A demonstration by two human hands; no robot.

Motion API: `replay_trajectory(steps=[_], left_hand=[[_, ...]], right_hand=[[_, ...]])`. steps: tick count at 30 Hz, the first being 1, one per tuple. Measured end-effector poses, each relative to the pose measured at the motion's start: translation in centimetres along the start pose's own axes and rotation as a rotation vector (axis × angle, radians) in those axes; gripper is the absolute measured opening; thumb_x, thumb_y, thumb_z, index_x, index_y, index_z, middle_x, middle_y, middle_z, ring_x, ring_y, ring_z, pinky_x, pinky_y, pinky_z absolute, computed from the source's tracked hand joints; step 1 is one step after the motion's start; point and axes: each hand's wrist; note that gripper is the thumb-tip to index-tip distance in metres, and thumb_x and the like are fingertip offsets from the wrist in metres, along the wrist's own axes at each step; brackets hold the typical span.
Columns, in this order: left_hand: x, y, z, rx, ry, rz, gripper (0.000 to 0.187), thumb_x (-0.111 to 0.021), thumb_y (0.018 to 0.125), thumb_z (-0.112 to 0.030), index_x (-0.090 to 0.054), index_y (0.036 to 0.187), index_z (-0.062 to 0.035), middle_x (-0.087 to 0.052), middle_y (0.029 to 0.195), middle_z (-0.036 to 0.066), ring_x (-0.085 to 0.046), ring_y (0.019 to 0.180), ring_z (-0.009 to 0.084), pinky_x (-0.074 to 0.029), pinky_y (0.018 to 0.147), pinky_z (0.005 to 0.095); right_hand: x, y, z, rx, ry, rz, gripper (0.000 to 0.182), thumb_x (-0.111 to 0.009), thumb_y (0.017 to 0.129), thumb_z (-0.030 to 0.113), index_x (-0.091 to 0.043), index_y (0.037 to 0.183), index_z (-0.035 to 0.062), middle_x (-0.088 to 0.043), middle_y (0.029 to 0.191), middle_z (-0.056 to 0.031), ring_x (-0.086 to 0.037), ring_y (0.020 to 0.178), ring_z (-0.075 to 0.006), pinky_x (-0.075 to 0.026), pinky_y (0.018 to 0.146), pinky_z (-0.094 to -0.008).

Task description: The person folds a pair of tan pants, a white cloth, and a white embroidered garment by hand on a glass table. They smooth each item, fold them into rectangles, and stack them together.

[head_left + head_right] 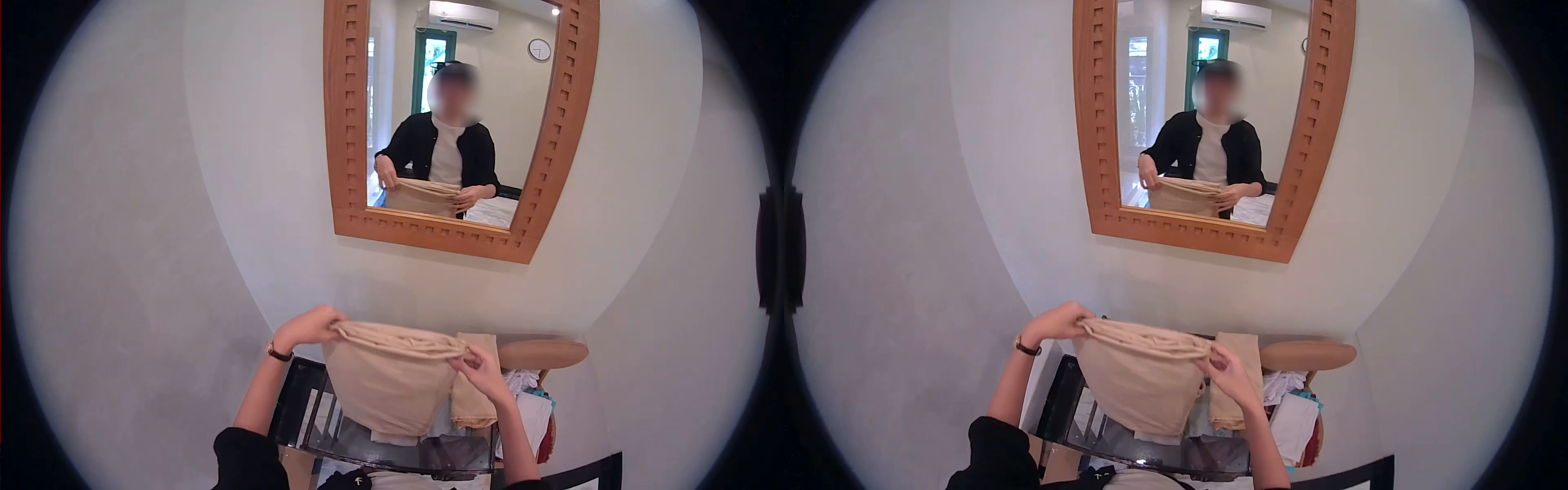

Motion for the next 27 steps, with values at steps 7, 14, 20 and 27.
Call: replay_trajectory(steps=[7,14,20,27], left_hand=[[0.7,2.0,-1.2,-0.094,0.198,-0.428,0.020,-0.061,0.070,0.000,-0.061,0.090,-0.0011,-0.060,0.085,0.017,-0.057,0.082,0.0340,-0.045,0.070,0.0387],[-5.4,-2.3,-2.4,-0.235,0.617,-0.485,0.016,-0.059,0.071,-0.003,-0.059,0.087,-0.0059,-0.057,0.084,0.007,-0.056,0.084,0.0226,-0.040,0.073,0.0351],[-23.7,-10.3,3.4,-0.254,0.769,-0.042,0.015,-0.055,0.076,-0.015,-0.056,0.089,-0.0086,-0.056,0.089,0.005,-0.056,0.090,0.0183,-0.043,0.081,0.0379],[-32.5,-17.1,4.8,-0.092,0.502,0.116,0.022,-0.049,0.086,-0.014,-0.054,0.105,-0.0053,-0.045,0.133,0.019,-0.040,0.129,0.0361,-0.035,0.104,0.0519]], right_hand=[[1.4,4.9,-1.3,0.406,-0.133,-0.208,0.038,-0.059,0.085,-0.005,-0.053,0.122,-0.0021,-0.060,0.119,-0.0087,-0.057,0.111,-0.0167,-0.043,0.098,-0.0303],[1.3,0.1,-1.9,0.568,-0.639,-0.163,0.049,-0.056,0.072,-0.010,-0.054,0.117,0.0079,-0.062,0.118,-0.0099,-0.055,0.116,-0.0271,-0.024,0.111,-0.0491],[-0.1,-8.5,-18.2,0.313,-0.815,0.092,0.057,-0.060,0.060,-0.008,-0.053,0.113,0.0109,-0.059,0.122,-0.0056,-0.055,0.115,-0.0244,-0.024,0.110,-0.0533],[-1.8,-16.9,-25.1,0.400,-1.051,0.324,0.043,-0.066,0.071,0.010,-0.055,0.112,0.0114,-0.051,0.132,-0.0047,-0.046,0.125,-0.0209,-0.024,0.111,-0.0506]])
Point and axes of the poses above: each hand's wrist, its own y-axis towards the middle knuckle, its own x-axis out of the back of the hand, z = x × y
